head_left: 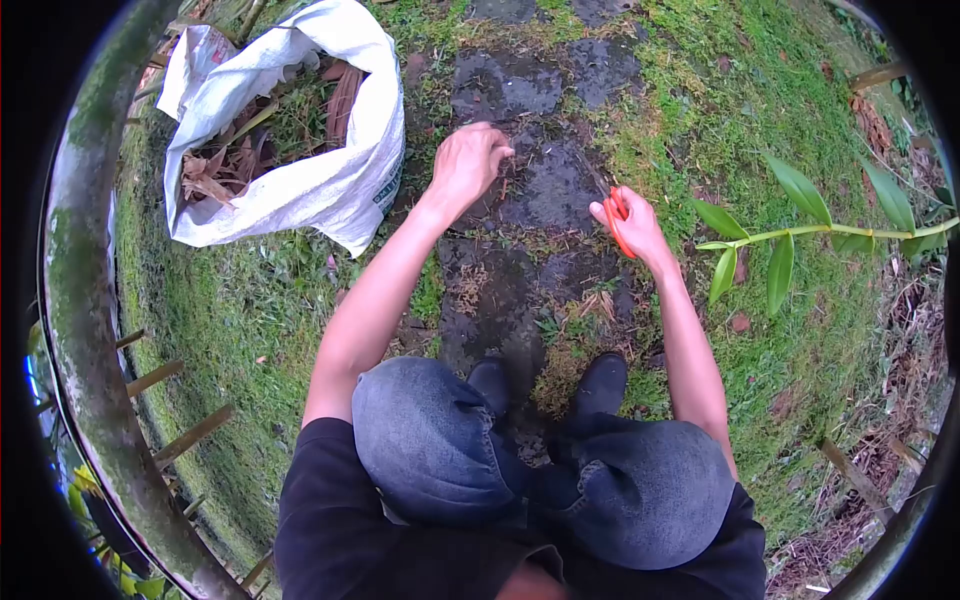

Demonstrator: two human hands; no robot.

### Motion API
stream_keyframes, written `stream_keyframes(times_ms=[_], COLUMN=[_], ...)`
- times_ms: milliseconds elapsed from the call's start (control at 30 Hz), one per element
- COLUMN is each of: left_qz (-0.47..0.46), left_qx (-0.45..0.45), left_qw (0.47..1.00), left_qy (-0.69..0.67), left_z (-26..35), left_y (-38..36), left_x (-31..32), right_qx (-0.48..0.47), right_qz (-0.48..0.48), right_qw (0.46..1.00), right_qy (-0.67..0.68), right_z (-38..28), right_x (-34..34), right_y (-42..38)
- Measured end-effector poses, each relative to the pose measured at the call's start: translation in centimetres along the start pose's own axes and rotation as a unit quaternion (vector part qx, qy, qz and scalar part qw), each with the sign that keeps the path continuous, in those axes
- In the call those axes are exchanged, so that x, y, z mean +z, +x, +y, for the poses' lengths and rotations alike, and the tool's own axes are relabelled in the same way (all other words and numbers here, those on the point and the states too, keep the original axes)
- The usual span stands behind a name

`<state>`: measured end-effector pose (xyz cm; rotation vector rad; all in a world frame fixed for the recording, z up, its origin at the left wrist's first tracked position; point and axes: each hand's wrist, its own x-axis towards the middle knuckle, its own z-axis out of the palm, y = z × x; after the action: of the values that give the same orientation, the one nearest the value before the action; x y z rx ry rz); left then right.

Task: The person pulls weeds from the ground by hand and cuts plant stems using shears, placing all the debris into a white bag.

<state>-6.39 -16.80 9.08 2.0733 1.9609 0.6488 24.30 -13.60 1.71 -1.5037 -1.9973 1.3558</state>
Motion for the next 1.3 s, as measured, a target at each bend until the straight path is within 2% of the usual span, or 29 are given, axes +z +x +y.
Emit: stream_keyframes(times_ms=[100,233,300,367,433,467,567,700,767,833,867,900,967,1033,1100,1167,1267,1300], left_qz=[0.031,0.105,0.173,0.262,0.317,0.298,0.235,0.296,0.346,0.336,0.360,0.246,0.080,-0.098,-0.185,-0.165,-0.069,-0.064], left_qx=[0.012,0.034,0.054,0.081,0.057,0.014,0.003,0.019,0.104,0.080,0.125,0.145,0.143,0.098,0.081,0.080,0.134,0.143], left_qw=[0.998,0.992,0.983,0.959,0.936,0.938,0.929,0.911,0.888,0.912,0.899,0.954,0.986,0.989,0.976,0.976,0.984,0.982], left_qy=[-0.055,-0.067,-0.025,0.073,0.143,0.175,0.286,0.287,0.285,0.223,0.214,0.090,0.007,-0.053,-0.077,-0.116,-0.099,-0.103], left_z=[1.3,4.6,6.0,5.9,6.6,5.3,1.8,3.5,5.2,4.0,4.8,6.1,6.9,6.8,8.0,9.0,10.1,10.3], left_y=[-1.4,-2.3,-2.5,-2.5,-3.0,-3.0,-3.8,-4.7,-4.2,-3.6,-3.2,-3.3,-3.4,-3.9,-4.5,-5.3,-5.8,-5.8], left_x=[-2.1,-8.8,-13.1,-17.3,-21.9,-23.2,-23.2,-20.1,-19.4,-16.2,-14.7,-10.9,-6.2,-0.2,4.1,8.2,13.2,14.4], right_qx=[-0.010,-0.020,-0.028,-0.070,-0.088,-0.094,-0.128,-0.124,-0.136,-0.119,-0.106,-0.080,-0.046,-0.009,0.020,0.050,0.102,0.108], right_qz=[0.001,0.008,-0.001,-0.003,0.001,-0.007,-0.004,-0.013,0.001,0.003,-0.001,0.005,0.003,0.036,0.070,0.093,0.121,0.122], right_qw=[1.000,0.998,0.993,0.991,0.987,0.988,0.989,0.987,0.987,0.988,0.988,0.990,0.992,0.990,0.982,0.982,0.974,0.973], right_qy=[-0.017,0.059,0.116,0.114,0.131,0.126,0.069,0.106,0.089,0.097,0.115,0.116,0.120,0.137,0.172,0.159,0.161,0.165], right_z=[0.2,-1.6,-3.1,-4.0,-6.1,-7.1,-9.0,-9.6,-8.0,-6.6,-6.4,-4.9,-2.2,0.4,1.0,2.9,5.9,6.3], right_x=[0.4,0.2,0.3,0.8,0.4,0.4,0.5,0.2,-0.1,-0.5,-0.9,-2.1,-3.1,-4.0,-5.2,-6.3,-7.3,-7.6], right_y=[0.3,-0.5,-0.5,0.4,0.2,0.3,0.7,0.0,0.1,-0.8,-1.7,-3.1,-4.2,-5.8,-8.6,-10.6,-13.2,-14.2])
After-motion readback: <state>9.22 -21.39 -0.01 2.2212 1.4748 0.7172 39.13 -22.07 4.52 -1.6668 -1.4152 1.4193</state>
